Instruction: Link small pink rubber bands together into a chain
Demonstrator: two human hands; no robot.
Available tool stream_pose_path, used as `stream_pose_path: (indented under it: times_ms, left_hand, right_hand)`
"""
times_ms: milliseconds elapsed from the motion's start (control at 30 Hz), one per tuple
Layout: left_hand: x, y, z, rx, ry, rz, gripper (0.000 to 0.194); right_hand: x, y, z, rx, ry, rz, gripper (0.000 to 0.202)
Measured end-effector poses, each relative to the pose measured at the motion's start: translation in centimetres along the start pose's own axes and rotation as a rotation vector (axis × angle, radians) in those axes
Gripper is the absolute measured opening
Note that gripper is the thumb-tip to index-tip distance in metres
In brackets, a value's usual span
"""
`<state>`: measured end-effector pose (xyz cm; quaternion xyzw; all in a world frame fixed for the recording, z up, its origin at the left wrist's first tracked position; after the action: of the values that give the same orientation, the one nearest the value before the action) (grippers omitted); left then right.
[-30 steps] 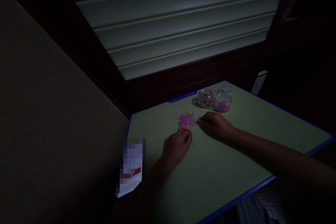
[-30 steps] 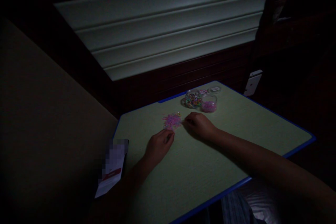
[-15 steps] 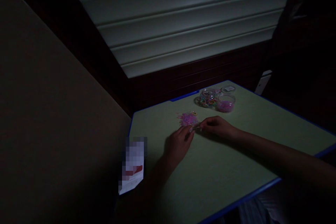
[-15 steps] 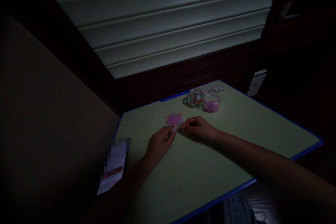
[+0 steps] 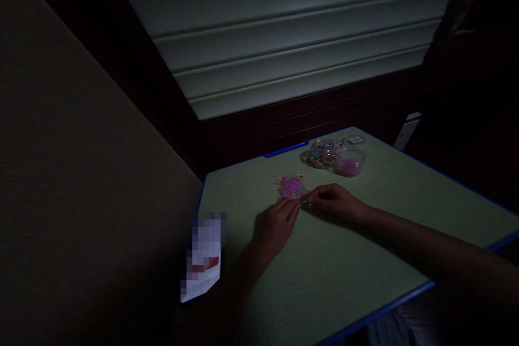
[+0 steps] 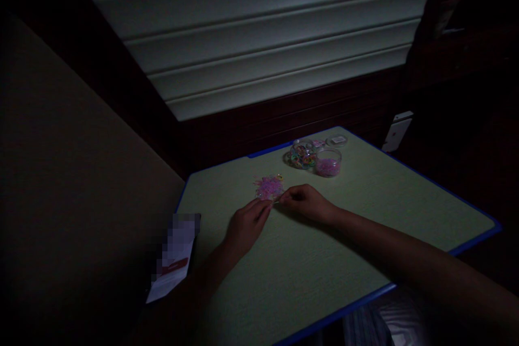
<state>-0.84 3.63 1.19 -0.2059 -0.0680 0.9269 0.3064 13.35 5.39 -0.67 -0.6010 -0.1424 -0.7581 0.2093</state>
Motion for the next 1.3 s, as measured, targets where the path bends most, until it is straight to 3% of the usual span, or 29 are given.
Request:
stream_pose_path:
  times_ms: [700, 1300]
  left_hand:
    - [0.16, 0.04, -0.07, 0.024, -0.011, 0.031, 0.022]
    - [0.12, -0.05, -0.17, 0.019, -0.006, 0.016, 0.021]
  right_hand:
    - [-0.16, -0.16, 0.01, 0.034, 0.054, -0.013, 0.04]
    - [0.34, 0.01, 0.05, -0.012, 0.086, 0.019, 0.027]
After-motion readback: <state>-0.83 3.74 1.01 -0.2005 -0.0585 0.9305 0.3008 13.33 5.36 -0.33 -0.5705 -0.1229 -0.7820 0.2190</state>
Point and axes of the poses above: each hand's wrist, its own y-axis away from the middle knuckle, its own z-axis out of the back of the hand, x = y × z, the point moved 6 cm from there along -y, towards the middle knuckle, and after that the axes turned 9 degrees about x, right-handed, at the moved point
